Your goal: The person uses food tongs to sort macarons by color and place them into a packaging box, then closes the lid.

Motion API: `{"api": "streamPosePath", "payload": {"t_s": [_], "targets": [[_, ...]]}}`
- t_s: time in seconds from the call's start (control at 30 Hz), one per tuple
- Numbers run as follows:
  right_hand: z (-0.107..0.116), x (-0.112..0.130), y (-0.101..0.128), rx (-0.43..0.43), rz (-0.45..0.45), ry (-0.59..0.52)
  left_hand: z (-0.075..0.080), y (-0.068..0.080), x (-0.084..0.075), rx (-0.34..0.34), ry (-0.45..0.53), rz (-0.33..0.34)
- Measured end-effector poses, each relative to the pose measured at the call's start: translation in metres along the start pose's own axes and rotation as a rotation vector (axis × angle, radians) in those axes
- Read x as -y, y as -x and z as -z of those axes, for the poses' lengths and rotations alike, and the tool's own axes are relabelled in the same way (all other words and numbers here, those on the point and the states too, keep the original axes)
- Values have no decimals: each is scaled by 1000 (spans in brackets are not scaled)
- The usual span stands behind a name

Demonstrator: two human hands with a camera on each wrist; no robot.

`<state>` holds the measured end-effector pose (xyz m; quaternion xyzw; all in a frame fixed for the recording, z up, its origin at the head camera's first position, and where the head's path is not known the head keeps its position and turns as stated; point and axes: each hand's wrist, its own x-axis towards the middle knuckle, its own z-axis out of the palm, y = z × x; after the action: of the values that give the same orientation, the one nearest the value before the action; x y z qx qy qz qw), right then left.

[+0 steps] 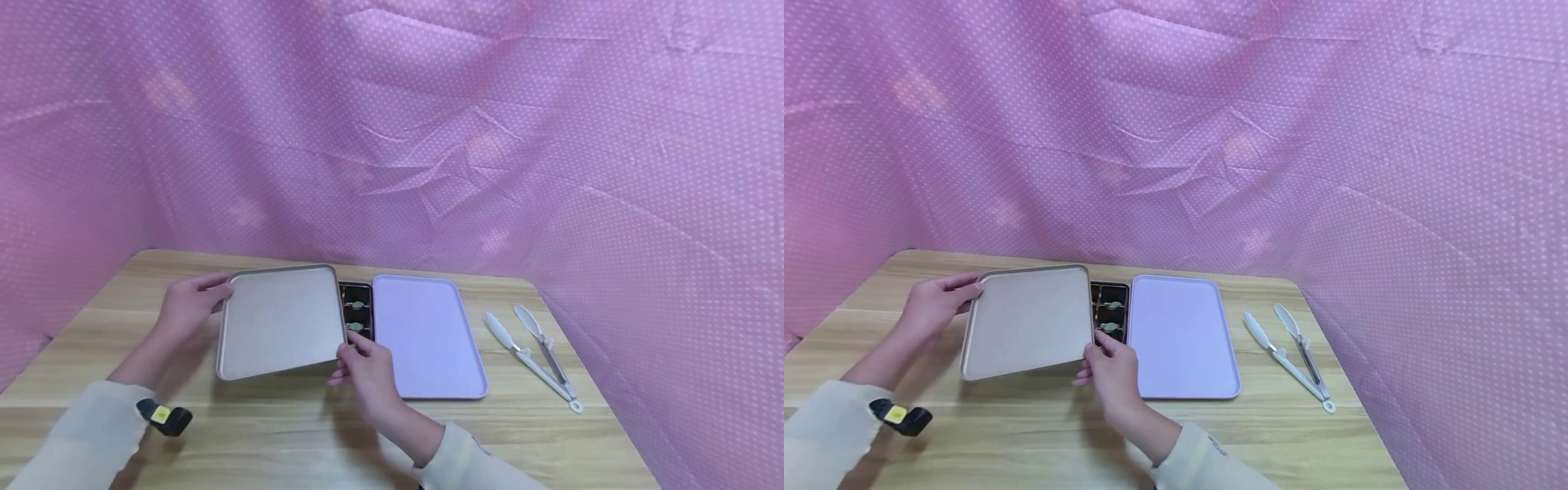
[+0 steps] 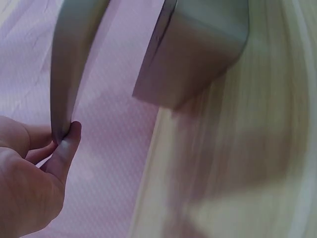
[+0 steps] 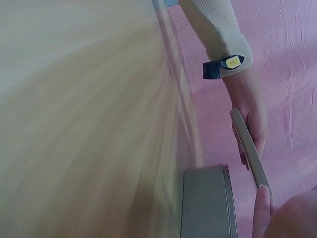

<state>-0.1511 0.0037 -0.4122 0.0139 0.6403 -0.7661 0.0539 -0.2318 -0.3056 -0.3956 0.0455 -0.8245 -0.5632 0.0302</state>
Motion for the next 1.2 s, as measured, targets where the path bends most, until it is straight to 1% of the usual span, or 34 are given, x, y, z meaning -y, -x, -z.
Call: {"api": "streamPosePath", "payload": {"t_s": [0.07, 0.23, 0.37, 0.47, 0.6, 0.73, 0.83, 0.93, 1.07, 1.2], "targets": [[10, 0, 0, -2, 10, 9, -8, -1, -6, 11, -11, -12], [31, -2, 0, -6, 23, 41, -28, -1, -20, 1, 10, -30], [44, -1, -4, -57, 58, 120, -40, -1, -30, -21, 1, -44], [54, 1, -10, -103, 89, 185, -50, -2, -36, -32, 17, -61], [65, 6, -20, -139, 80, 224, -63, -3, -43, -36, 25, -78], [73, 11, -29, -153, 69, 247, -75, -2, -49, -50, -9, -101], [77, 13, -32, -149, 60, 263, -81, -2, -52, -78, -27, -113], [79, 13, -34, -133, 47, 268, -85, -1, -54, -97, -38, -107], [82, 16, -36, -113, 32, 266, -88, -1, -56, -105, -35, -94], [84, 18, -38, -103, 8, 275, -90, -2, -56, -104, -6, -101]]}}
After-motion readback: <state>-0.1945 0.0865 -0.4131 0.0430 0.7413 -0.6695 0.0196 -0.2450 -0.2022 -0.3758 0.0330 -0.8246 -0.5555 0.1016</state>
